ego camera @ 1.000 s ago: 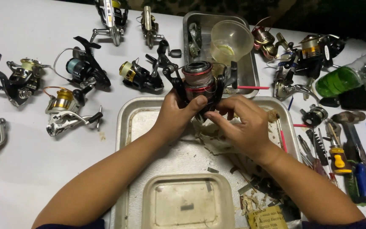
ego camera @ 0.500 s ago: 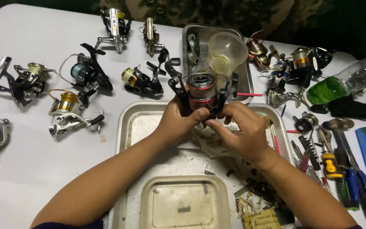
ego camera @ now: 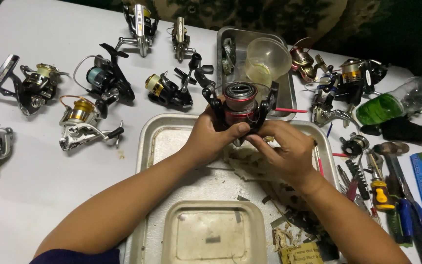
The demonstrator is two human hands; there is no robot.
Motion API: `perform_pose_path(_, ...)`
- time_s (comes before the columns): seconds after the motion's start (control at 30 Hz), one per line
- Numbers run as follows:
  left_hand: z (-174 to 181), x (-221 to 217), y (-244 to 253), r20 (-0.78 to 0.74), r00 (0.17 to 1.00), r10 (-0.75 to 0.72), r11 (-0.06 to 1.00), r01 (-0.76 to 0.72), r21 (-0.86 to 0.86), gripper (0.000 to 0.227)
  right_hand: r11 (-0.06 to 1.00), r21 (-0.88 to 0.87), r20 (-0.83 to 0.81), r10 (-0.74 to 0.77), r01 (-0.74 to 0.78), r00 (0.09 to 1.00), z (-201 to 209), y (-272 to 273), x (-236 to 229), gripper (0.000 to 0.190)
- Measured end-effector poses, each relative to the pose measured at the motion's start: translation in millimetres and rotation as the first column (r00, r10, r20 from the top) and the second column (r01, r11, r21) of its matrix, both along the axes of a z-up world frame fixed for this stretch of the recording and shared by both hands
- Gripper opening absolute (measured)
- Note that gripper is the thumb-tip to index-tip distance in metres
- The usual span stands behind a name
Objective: Disassembling and inspecting the internal mechanism and handle of a spinning fishing reel on a workbench.
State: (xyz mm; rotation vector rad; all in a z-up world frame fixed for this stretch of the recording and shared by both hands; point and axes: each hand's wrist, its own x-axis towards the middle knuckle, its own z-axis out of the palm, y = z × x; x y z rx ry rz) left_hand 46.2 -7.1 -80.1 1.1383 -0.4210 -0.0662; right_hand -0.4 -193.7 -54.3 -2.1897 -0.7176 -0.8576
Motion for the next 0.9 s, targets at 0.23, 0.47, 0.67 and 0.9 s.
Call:
perform_pose_path(0.23, -17.6, 2.2, 3.4, -0.059, 0.998, 0.007, 0.999, -0.005, 0.035, 0.049, 0.971, 0.239, -0.165, 0.062, -0.021, 0.984, 11.5, -5.6, 4.1, 0.006)
perform_pose_path(0.47, 33.0, -32.9, 4.5, -0.249, 0.966, -0.067, 0.976, 0.012, -0.216, 0.044, 0.986, 0.162, -0.155, -0.023, 0.048, 0.988, 10.9, -14.0, 1.3, 0.013)
perform_pose_path(0.67, 12.1, -14.4, 1.4, -0.215, 0.94, -0.263, 0.888, 0.149, -0.435, 0.037, 0.992, 0.09, 0.02, -0.088, 0.086, 0.996, 16.7, -16.5, 4.6, 0.038)
perform_pose_path(0.9, 1.0, -11.2, 2.7, -0.216, 0.902, -0.373, 0.822, 0.214, -0.527, 0.041, 0.848, 0.529, -0.462, 0.315, -0.027, 0.829, 9.9, -12.7, -0.3, 0.061)
